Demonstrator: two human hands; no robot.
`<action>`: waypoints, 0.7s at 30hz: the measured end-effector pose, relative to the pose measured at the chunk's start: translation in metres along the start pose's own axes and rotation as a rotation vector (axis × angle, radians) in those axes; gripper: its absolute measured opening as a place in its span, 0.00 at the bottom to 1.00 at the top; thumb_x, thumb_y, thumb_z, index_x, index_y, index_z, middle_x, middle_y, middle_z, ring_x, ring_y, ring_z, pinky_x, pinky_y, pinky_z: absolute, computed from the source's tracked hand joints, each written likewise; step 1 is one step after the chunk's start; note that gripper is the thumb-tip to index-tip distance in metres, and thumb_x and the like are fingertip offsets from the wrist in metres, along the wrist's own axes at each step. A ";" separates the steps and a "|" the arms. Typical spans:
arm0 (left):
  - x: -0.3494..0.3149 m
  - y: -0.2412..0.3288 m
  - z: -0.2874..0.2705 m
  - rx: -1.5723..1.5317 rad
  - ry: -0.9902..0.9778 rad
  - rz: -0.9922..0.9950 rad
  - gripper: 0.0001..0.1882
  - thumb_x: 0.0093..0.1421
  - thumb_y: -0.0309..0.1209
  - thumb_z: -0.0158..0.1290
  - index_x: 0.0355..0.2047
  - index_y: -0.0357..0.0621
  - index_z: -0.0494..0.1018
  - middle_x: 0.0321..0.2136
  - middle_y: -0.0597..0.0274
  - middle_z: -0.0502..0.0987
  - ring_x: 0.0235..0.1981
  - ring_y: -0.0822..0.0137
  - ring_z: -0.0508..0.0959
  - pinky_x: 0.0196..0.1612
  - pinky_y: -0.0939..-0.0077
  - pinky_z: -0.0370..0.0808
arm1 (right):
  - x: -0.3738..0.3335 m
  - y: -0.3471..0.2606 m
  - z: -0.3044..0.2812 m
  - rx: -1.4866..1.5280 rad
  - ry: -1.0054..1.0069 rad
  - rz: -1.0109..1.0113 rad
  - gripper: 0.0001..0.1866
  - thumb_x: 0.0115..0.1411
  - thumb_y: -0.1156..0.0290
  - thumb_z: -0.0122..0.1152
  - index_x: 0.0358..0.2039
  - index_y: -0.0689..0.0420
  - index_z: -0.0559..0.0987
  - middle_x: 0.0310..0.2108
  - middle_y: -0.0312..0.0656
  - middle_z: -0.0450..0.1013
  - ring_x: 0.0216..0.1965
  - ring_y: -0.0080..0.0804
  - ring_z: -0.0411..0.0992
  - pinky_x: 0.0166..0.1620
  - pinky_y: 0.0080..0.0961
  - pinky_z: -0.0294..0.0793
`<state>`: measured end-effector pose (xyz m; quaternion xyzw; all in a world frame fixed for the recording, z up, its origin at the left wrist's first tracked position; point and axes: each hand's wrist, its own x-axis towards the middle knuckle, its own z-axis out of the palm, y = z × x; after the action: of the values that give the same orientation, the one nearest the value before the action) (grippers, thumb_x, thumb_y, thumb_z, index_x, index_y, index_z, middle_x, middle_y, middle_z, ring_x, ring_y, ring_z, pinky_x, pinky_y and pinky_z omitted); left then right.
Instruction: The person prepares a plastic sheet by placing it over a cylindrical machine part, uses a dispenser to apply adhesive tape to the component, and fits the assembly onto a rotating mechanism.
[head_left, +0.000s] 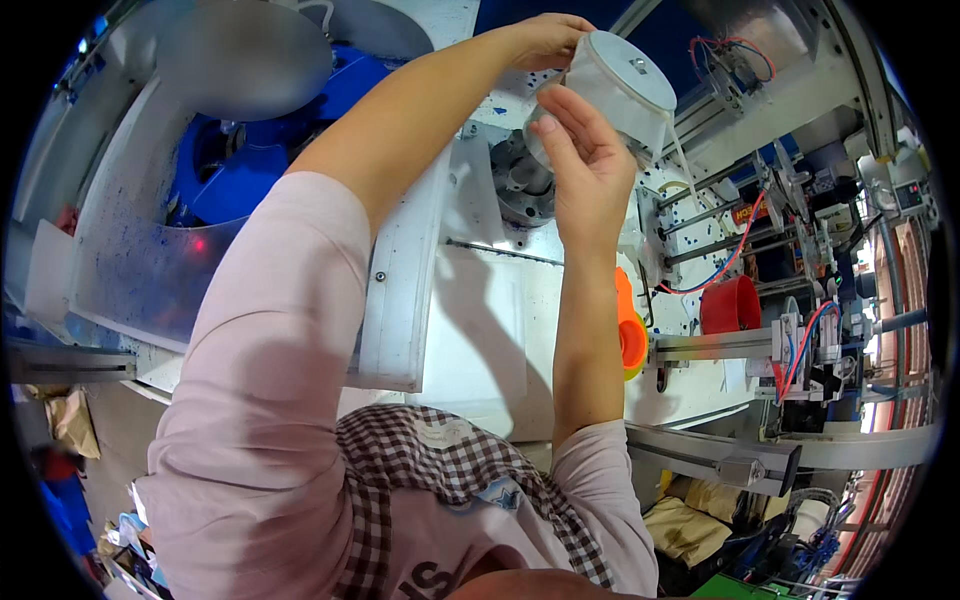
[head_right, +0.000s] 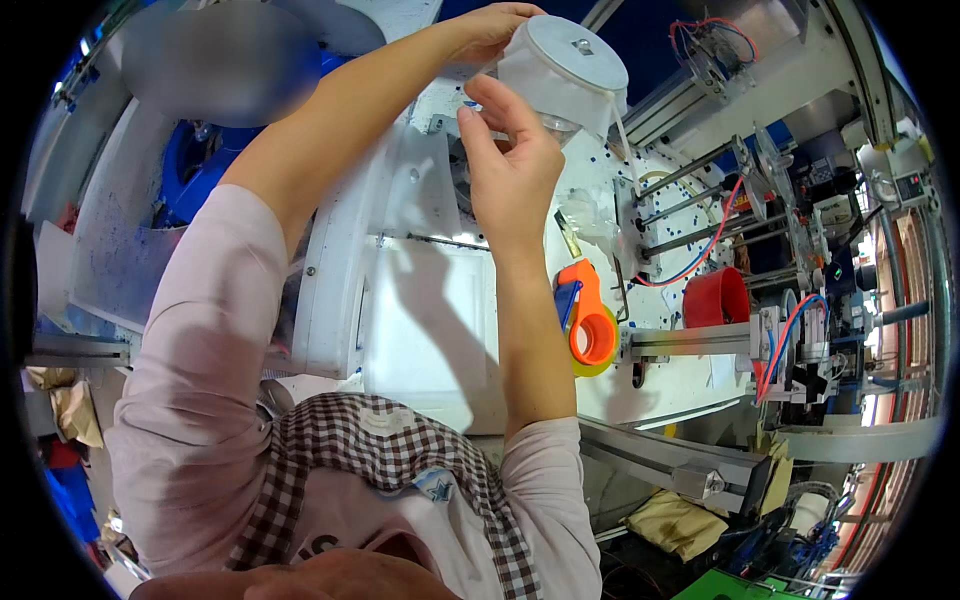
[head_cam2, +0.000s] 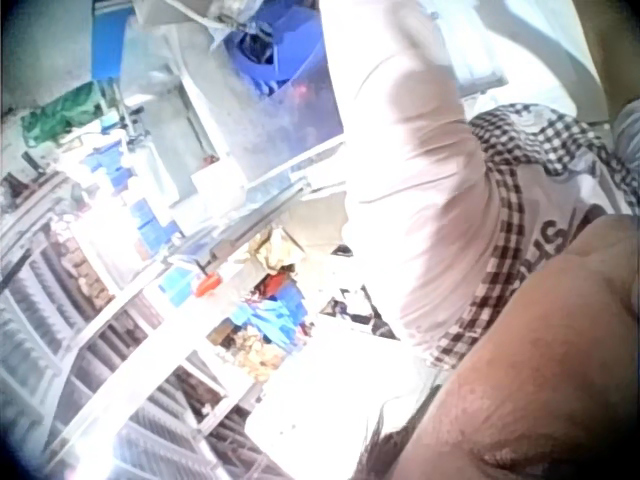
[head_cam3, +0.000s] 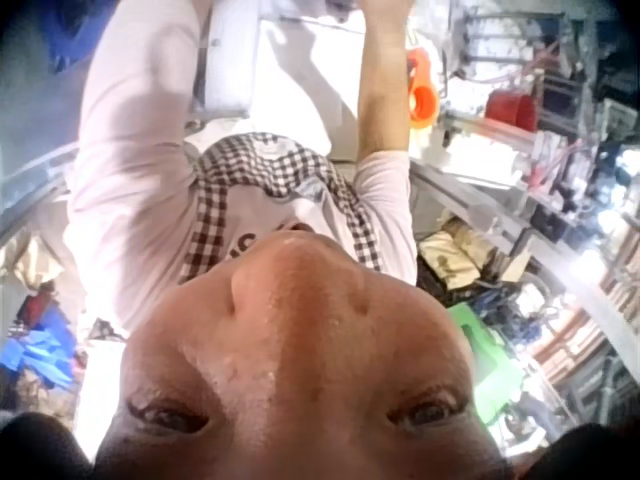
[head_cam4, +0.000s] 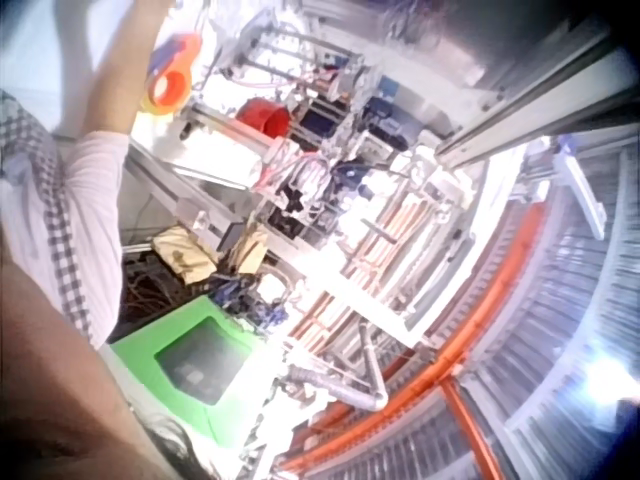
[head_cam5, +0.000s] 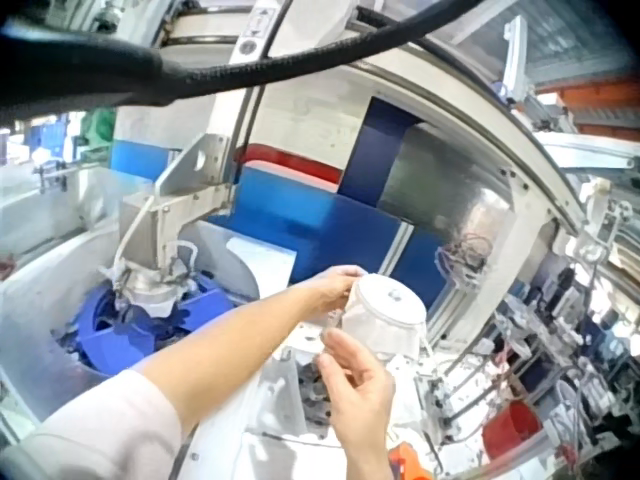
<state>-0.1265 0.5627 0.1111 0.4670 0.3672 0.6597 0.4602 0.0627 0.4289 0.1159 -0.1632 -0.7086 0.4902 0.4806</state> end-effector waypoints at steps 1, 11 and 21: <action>0.004 0.002 0.000 0.001 -0.006 0.015 0.09 0.57 0.26 0.52 0.40 0.42 0.72 0.34 0.64 0.75 0.36 0.71 0.74 0.42 0.80 0.71 | -0.002 -0.007 0.003 -0.006 -0.010 0.000 0.15 0.54 0.76 0.59 0.43 0.63 0.77 0.38 0.43 0.76 0.36 0.24 0.73 0.37 0.20 0.72; -0.008 0.006 -0.044 0.027 0.038 -0.089 0.05 0.62 0.28 0.47 0.31 0.45 0.72 0.24 0.64 0.75 0.25 0.72 0.76 0.27 0.80 0.73 | 0.005 0.002 0.008 -0.036 -0.030 0.017 0.15 0.51 0.74 0.63 0.40 0.63 0.78 0.36 0.42 0.77 0.35 0.24 0.72 0.38 0.20 0.73; -0.028 0.021 -0.090 0.079 0.113 -0.060 0.04 0.62 0.28 0.46 0.31 0.45 0.71 0.24 0.63 0.75 0.24 0.71 0.75 0.28 0.78 0.74 | 0.012 -0.002 0.034 -0.094 -0.020 -0.016 0.09 0.51 0.74 0.63 0.33 0.63 0.80 0.26 0.39 0.77 0.27 0.20 0.73 0.32 0.16 0.72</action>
<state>-0.2140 0.5243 0.0961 0.4356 0.4323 0.6561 0.4393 0.0286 0.4179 0.1214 -0.1749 -0.7370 0.4540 0.4692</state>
